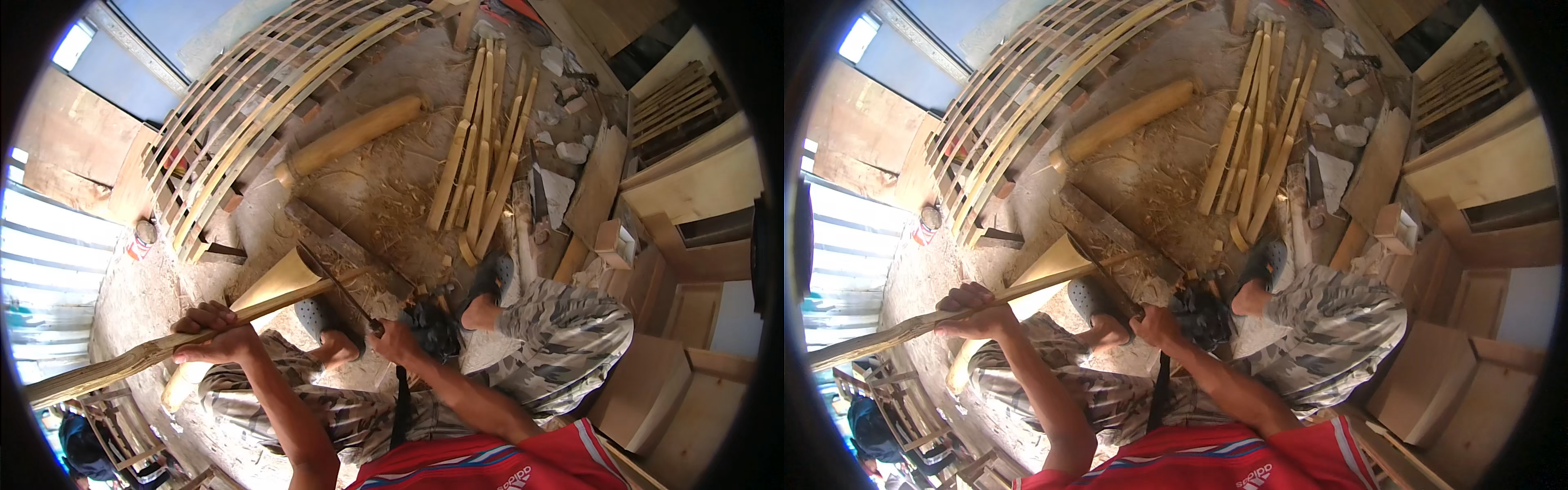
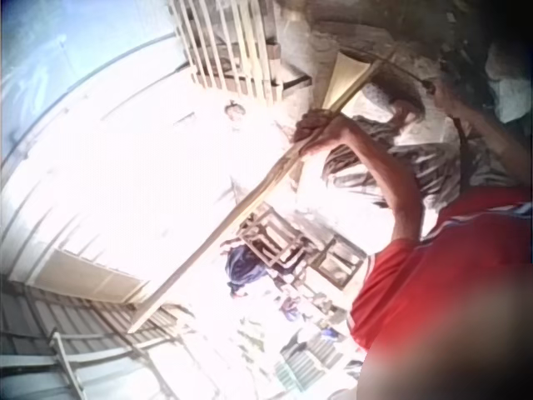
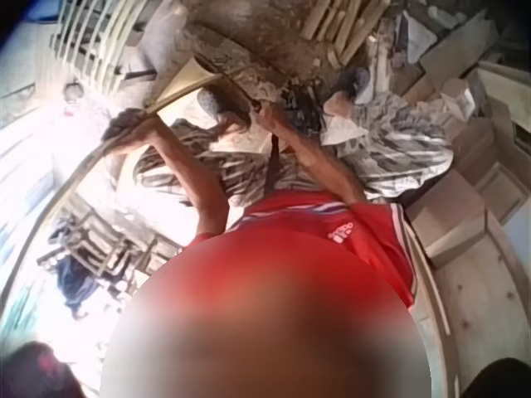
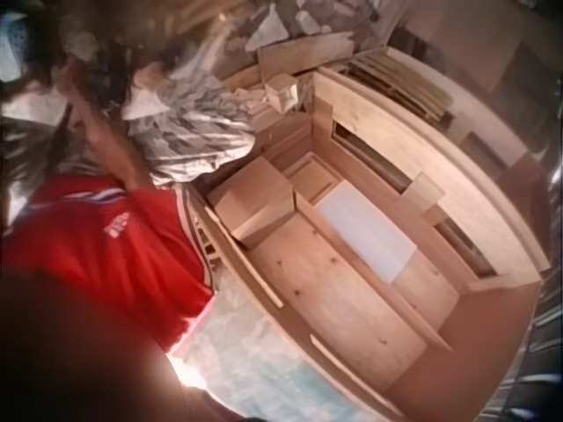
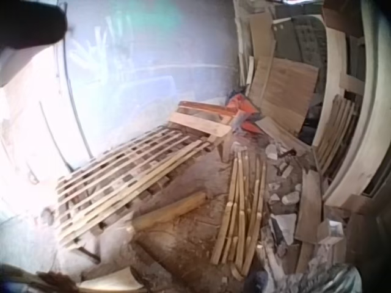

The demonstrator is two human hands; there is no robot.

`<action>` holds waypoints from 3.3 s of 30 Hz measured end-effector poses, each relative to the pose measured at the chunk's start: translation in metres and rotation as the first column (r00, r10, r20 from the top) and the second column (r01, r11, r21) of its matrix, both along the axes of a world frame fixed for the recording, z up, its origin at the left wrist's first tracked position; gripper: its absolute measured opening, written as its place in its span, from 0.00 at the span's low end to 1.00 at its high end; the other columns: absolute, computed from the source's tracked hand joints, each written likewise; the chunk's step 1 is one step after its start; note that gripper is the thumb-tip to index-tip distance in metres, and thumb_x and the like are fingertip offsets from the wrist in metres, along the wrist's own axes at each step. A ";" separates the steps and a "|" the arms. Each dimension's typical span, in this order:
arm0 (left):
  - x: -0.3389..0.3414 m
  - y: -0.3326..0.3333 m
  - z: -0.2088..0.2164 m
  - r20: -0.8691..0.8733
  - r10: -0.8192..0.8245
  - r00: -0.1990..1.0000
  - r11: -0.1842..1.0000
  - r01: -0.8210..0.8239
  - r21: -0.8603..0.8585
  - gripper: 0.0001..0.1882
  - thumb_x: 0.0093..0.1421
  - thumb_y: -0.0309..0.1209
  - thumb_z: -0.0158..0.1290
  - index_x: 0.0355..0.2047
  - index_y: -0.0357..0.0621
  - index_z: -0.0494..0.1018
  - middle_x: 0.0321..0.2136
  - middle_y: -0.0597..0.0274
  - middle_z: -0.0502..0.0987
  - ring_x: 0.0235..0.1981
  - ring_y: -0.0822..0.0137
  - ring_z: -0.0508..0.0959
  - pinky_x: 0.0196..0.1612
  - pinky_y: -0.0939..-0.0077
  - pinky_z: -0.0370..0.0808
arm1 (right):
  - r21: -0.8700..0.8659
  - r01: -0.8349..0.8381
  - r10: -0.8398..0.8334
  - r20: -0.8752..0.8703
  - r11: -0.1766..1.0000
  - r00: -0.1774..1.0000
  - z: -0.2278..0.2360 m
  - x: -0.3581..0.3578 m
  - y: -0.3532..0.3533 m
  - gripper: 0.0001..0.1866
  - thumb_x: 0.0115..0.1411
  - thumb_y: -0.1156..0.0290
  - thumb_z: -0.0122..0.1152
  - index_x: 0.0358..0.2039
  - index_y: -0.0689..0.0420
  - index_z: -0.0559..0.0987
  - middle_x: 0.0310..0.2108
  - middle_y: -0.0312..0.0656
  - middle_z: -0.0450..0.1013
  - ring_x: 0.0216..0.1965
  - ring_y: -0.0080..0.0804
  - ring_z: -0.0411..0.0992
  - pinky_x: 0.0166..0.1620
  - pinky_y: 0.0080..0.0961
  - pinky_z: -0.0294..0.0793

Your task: The person sits on the floor and uses a knife to split a long bamboo pole into thin strips. They repeatedly strike the knife with the bamboo to drive it through, then separate and set aside the resulting strips.

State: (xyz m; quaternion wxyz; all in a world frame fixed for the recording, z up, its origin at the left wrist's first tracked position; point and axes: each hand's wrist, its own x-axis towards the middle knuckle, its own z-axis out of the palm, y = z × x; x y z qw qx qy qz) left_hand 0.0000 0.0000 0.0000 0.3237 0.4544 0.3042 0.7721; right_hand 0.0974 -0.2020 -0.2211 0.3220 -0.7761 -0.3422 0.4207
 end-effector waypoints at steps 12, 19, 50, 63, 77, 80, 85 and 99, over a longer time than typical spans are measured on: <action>0.000 0.000 0.002 -0.007 0.030 1.000 0.999 -0.031 -0.024 0.34 0.61 0.70 0.34 0.21 0.52 0.52 0.08 0.71 0.50 0.07 0.77 0.53 0.11 0.85 0.54 | -0.070 0.025 -0.016 0.123 0.997 0.992 -0.013 0.004 -0.005 0.19 0.51 0.57 0.65 0.34 0.61 0.79 0.25 0.52 0.77 0.29 0.52 0.77 0.33 0.43 0.76; -0.001 0.009 -0.001 0.019 0.045 0.999 0.999 -0.045 -0.025 0.34 0.61 0.70 0.35 0.21 0.51 0.52 0.08 0.71 0.50 0.07 0.77 0.52 0.11 0.85 0.53 | 0.126 0.043 -0.055 0.094 0.991 0.994 -0.037 0.001 -0.004 0.19 0.51 0.58 0.63 0.37 0.59 0.79 0.26 0.53 0.77 0.30 0.53 0.77 0.35 0.46 0.76; -0.018 0.018 -0.009 0.007 0.048 0.999 0.998 -0.048 -0.052 0.32 0.63 0.68 0.32 0.21 0.52 0.53 0.10 0.73 0.48 0.09 0.77 0.50 0.13 0.85 0.53 | -0.112 0.006 -0.009 -0.027 0.994 1.000 -0.034 0.021 -0.006 0.21 0.51 0.57 0.61 0.37 0.62 0.80 0.29 0.58 0.77 0.34 0.55 0.76 0.38 0.47 0.75; -0.015 0.024 -0.007 -0.018 0.122 0.992 0.991 -0.123 -0.054 0.32 0.65 0.65 0.32 0.21 0.51 0.55 0.10 0.72 0.51 0.09 0.78 0.53 0.13 0.84 0.56 | -0.209 0.026 -0.023 0.016 0.978 1.000 -0.083 0.023 -0.021 0.21 0.51 0.57 0.61 0.35 0.65 0.79 0.27 0.59 0.76 0.32 0.56 0.77 0.36 0.47 0.76; -0.010 0.023 -0.006 -0.113 0.310 0.944 0.940 -0.322 -0.113 0.23 0.68 0.54 0.42 0.33 0.45 0.66 0.19 0.65 0.69 0.20 0.72 0.69 0.24 0.76 0.69 | -0.119 0.091 -0.095 -0.029 0.989 0.995 -0.038 0.010 0.002 0.22 0.51 0.59 0.62 0.37 0.66 0.78 0.26 0.59 0.76 0.33 0.55 0.76 0.36 0.45 0.76; 0.000 0.014 0.010 -0.045 0.120 0.992 0.974 -0.127 -0.188 0.26 0.67 0.59 0.40 0.32 0.47 0.66 0.20 0.67 0.67 0.21 0.73 0.68 0.26 0.76 0.68 | -0.139 0.035 -0.036 0.000 0.990 0.999 -0.031 0.020 0.009 0.23 0.51 0.58 0.62 0.40 0.66 0.78 0.27 0.59 0.76 0.34 0.55 0.77 0.38 0.44 0.76; -0.025 0.028 -0.006 0.105 -0.332 0.937 0.921 0.346 -0.177 0.32 0.63 0.67 0.35 0.30 0.50 0.67 0.15 0.70 0.60 0.15 0.74 0.59 0.21 0.79 0.61 | 0.178 -0.036 0.039 -0.012 0.983 0.999 0.037 0.001 0.035 0.26 0.53 0.55 0.62 0.41 0.68 0.78 0.29 0.59 0.77 0.35 0.54 0.77 0.41 0.42 0.77; -0.021 0.015 -0.010 0.123 -0.432 0.894 0.871 0.448 -0.199 0.35 0.60 0.70 0.32 0.23 0.51 0.66 0.10 0.71 0.55 0.09 0.75 0.52 0.13 0.81 0.53 | 0.191 -0.113 0.124 -0.049 0.975 0.991 0.092 -0.004 0.035 0.24 0.54 0.56 0.62 0.42 0.65 0.78 0.23 0.57 0.76 0.30 0.53 0.78 0.36 0.44 0.78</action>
